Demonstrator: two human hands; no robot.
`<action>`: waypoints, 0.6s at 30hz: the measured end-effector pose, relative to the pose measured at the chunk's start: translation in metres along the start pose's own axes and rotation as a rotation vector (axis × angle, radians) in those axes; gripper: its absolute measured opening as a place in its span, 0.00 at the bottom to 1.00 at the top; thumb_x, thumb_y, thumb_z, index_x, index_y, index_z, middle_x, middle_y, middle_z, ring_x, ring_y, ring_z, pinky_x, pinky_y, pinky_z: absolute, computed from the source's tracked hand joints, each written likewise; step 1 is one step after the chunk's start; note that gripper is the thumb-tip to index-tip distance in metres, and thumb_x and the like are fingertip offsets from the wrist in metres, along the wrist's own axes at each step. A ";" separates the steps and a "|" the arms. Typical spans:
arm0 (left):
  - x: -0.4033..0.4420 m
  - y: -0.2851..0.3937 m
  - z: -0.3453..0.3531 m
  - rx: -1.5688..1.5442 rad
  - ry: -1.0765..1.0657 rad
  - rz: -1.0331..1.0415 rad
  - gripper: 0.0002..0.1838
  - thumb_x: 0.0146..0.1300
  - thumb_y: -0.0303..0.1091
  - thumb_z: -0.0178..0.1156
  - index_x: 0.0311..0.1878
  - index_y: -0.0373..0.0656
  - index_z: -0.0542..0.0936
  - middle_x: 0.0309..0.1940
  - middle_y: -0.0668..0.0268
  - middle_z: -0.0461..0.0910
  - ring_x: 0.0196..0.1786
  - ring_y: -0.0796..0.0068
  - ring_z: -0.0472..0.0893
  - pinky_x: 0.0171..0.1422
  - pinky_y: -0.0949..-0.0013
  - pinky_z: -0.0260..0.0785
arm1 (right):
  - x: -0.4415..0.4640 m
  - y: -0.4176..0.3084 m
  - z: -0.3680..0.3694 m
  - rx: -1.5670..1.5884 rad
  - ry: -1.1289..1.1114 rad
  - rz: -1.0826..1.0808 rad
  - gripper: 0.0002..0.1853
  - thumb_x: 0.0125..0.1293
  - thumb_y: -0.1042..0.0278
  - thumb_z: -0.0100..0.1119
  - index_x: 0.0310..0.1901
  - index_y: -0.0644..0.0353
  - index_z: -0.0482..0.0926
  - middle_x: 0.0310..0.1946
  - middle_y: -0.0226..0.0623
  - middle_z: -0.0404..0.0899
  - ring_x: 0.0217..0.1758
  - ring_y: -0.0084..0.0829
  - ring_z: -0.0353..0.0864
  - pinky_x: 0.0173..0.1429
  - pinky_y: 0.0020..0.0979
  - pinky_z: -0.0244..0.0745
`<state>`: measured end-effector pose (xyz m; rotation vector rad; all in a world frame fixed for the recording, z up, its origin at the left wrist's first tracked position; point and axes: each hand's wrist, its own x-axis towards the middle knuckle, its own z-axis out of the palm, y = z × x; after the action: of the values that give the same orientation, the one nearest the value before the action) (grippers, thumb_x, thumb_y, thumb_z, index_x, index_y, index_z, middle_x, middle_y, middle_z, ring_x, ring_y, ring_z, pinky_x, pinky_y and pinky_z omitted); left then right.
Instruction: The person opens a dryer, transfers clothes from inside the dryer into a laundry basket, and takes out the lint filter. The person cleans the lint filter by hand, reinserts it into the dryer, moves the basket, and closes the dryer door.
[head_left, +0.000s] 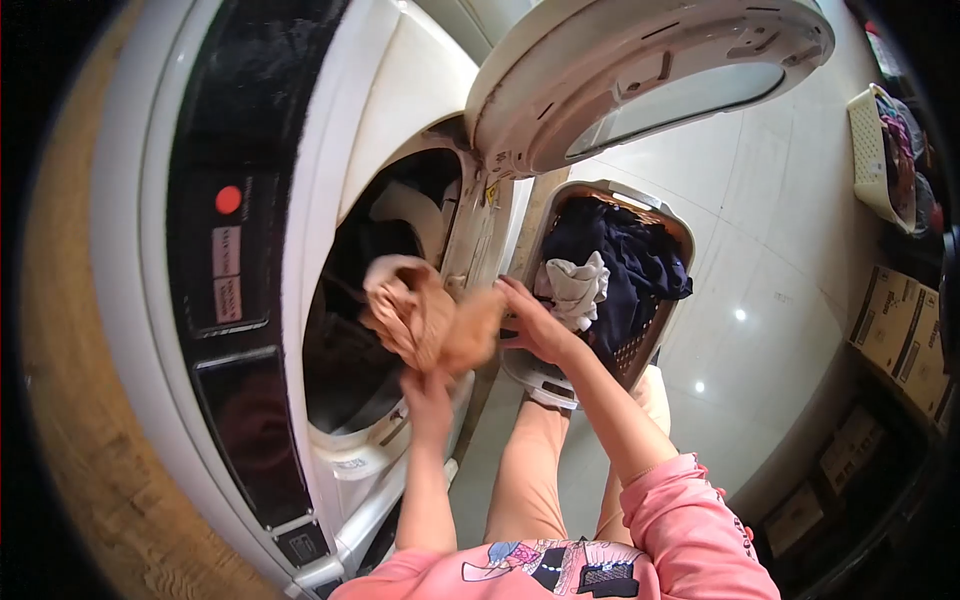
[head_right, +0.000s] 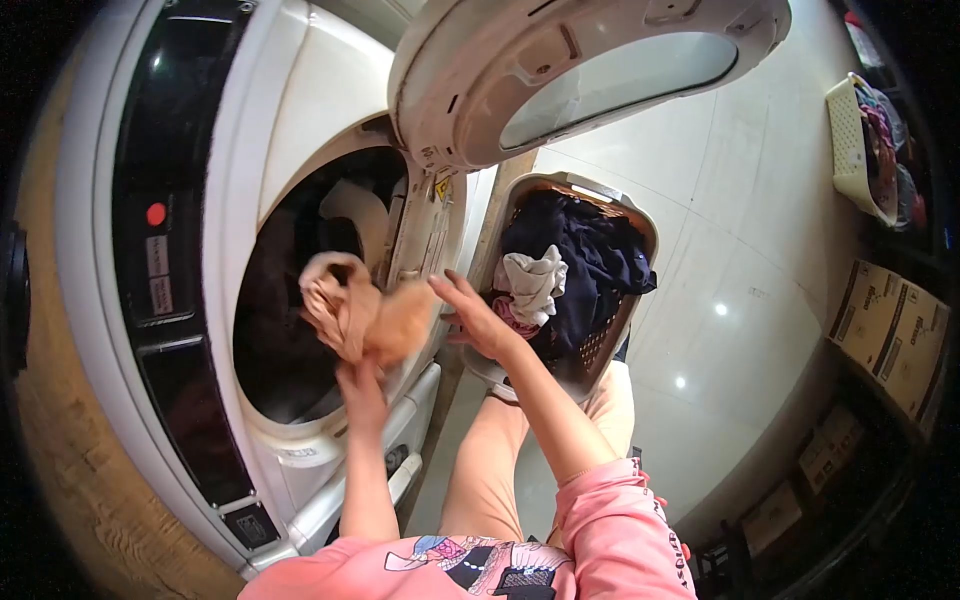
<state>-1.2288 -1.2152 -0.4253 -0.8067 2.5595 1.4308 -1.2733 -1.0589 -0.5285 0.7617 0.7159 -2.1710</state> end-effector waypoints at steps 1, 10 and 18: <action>-0.030 -0.008 -0.004 -0.083 -0.172 -0.059 0.14 0.59 0.34 0.56 0.45 0.36 0.72 0.38 0.61 0.73 0.41 0.68 0.73 0.46 0.66 0.64 | 0.002 0.007 0.004 0.116 -0.167 -0.046 0.41 0.58 0.43 0.57 0.67 0.55 0.56 0.71 0.41 0.39 0.72 0.36 0.48 0.69 0.36 0.51; -0.203 -0.011 -0.004 -0.815 -0.756 -0.894 0.22 0.67 0.44 0.48 0.60 0.43 0.65 0.56 0.63 0.69 0.57 0.71 0.70 0.62 0.66 0.63 | -0.141 -0.016 0.016 -0.303 -0.578 -0.100 0.29 0.54 0.65 0.66 0.56 0.65 0.69 0.52 0.34 0.73 0.54 0.21 0.68 0.56 0.26 0.67; -0.147 -0.023 0.070 -0.943 -0.580 -1.134 0.15 0.66 0.41 0.48 0.49 0.45 0.75 0.42 0.68 0.78 0.39 0.76 0.79 0.45 0.70 0.73 | -0.120 -0.040 -0.073 -0.667 0.039 -0.245 0.18 0.51 0.71 0.64 0.45 0.65 0.77 0.34 0.32 0.81 0.40 0.20 0.74 0.46 0.25 0.72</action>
<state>-1.1029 -1.1087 -0.4327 -1.3091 0.6199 1.8620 -1.2140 -0.9328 -0.4838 0.3740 1.5123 -1.9278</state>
